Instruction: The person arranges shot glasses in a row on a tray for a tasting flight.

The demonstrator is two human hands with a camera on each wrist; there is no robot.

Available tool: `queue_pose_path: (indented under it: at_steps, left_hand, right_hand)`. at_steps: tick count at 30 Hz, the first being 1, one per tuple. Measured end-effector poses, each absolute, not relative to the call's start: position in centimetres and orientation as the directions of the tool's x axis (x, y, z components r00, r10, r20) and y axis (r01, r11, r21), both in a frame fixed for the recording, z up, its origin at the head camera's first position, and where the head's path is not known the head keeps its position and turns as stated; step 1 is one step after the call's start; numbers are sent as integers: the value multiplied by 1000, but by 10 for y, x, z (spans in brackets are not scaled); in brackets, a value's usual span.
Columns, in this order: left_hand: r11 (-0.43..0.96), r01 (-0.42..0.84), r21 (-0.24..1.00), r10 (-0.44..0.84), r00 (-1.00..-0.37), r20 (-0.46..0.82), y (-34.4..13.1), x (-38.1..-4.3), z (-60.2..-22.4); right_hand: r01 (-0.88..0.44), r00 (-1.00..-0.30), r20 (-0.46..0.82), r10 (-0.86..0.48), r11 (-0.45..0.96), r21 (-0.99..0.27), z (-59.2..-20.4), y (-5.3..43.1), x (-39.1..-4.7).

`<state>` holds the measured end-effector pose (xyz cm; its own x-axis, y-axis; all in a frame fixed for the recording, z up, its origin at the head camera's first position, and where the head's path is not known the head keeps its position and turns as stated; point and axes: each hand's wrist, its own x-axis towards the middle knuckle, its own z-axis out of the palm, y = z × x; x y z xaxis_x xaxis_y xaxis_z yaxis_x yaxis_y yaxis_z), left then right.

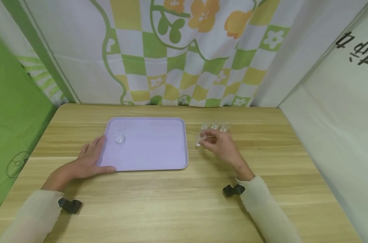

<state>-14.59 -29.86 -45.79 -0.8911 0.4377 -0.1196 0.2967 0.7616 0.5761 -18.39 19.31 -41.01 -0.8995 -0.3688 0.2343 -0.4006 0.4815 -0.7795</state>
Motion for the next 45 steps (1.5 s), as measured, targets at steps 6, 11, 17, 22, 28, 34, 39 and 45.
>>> queue_pose_path:
  at_steps: [6, 11, 17, 22, 28, 34, 39, 45]
  left_hand:
    - [764, 292, 575, 438, -890, -130, -299, -145, -458]
    - [770, 285, 571, 436, -888, -144, -299, -144, -458]
    - [773, 289, 564, 438, -887, -147, -296, -145, -457]
    - [776, 285, 562, 436, -887, -151, -296, -145, -456]
    - [776, 290, 560, 434, -890, -141, -297, -144, -456]
    - [778, 281, 562, 431, -890, -151, -298, -144, -455]
    - [778, 282, 562, 432, -889, -153, -298, -145, -454]
    - [776, 279, 565, 429, -891, -150, -297, -145, -452]
  right_hand:
    - [-391, -887, 208, -411, 433, -812, -412, 167, -186]
    - [-379, -879, 177, -442, 422, -823, -415, 147, -189]
    - [-357, -867, 130, -482, 417, -836, -415, 128, -191]
    - [-376, -855, 121, -504, 442, -815, -414, 111, -194]
    - [-410, -840, 129, -526, 461, -787, -411, 93, -198]
    - [-412, -837, 119, -534, 471, -780, -408, 77, -204]
    - [-400, -841, 118, -529, 460, -793, -409, 67, -210]
    - [-409, -837, 128, -531, 454, -792, -410, 50, -217]
